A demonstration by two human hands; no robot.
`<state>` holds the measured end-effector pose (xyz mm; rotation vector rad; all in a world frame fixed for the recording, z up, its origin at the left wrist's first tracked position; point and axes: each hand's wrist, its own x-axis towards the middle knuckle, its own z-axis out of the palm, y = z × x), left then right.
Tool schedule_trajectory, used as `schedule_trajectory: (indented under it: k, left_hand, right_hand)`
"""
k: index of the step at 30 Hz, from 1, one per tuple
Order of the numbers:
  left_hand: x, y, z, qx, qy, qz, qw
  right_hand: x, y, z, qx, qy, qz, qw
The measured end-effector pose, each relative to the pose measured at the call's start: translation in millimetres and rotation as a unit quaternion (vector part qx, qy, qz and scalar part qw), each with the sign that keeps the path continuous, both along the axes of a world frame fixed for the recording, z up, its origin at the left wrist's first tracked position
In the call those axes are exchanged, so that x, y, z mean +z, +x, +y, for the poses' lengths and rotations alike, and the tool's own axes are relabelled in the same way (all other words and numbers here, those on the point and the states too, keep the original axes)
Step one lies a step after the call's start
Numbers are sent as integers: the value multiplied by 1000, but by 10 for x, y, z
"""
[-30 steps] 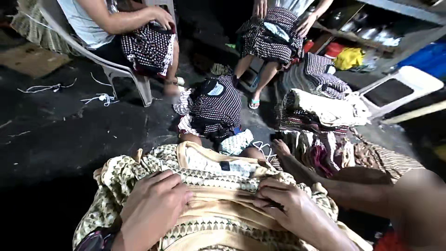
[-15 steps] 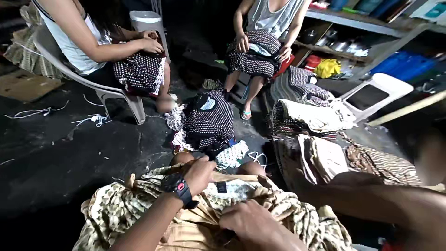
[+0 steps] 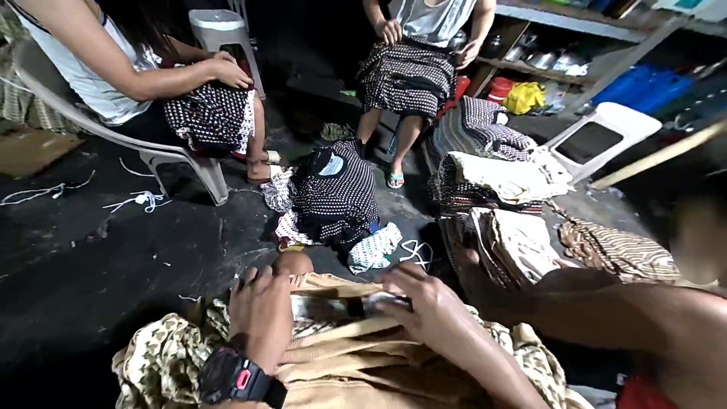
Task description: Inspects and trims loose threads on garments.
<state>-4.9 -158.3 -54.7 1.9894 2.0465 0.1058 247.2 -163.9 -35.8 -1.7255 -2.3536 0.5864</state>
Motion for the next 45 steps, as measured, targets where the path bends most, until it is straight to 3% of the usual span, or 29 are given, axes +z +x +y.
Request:
schedule_trajectory:
  k: [2,5,8,11,14,18,19,23,27,30,32,35,38,41,45]
  left_hand:
    - [-113,-122,-107,-12,152,12,988]
    - [-146,-258,-251,-25,216,-14,976]
    - [-174,-361,-352,-34,213,-68,974]
    - [-210,-406,-294,-57,213,-101,970]
    - [-165,-388,-111,-94,123,-143,978]
    - [-81,-342,146,-114,-91,-122,982]
    - [-69,-339,138,-124,-99,-129,979]
    - [-157,-496,-121,-230,59,-219,946]
    - [133,-680,-21,-308,-112,-296,897]
    - [282,-381,264,-288,-164,-286,899]
    - [159,-69,504,-278,-143,-223,923]
    - [-171,399,816,-257,-179,-192,930]
    - [-544,663,953,-259,-299,-221,891]
    - [-604,677,934,-301,-367,-274,836]
    - [-506,569,954,-167,-356,-357,847]
  right_hand:
    - [-52,-34,88,-45,-75,-81,993]
    - [-81,-61,50,-54,-107,-101,988]
    - [-192,59,-114,-15,17,-11,1000]
    - [-349,180,-260,84,179,83,977]
    - [-389,231,-390,142,242,130,951]
    - [-345,277,-611,167,236,110,951]
    - [-338,287,-652,167,233,98,953]
    - [-301,328,-745,166,205,83,961]
    - [-219,265,-672,206,143,71,965]
    - [-95,135,-511,259,110,35,959]
    - [-49,3,-434,292,91,4,952]
    - [-40,-189,-347,305,31,-26,951]
    - [-15,-297,-310,268,-61,-53,960]
    - [-62,-281,-343,227,-60,-30,972]
    - [-72,-248,-296,224,-66,8,972]
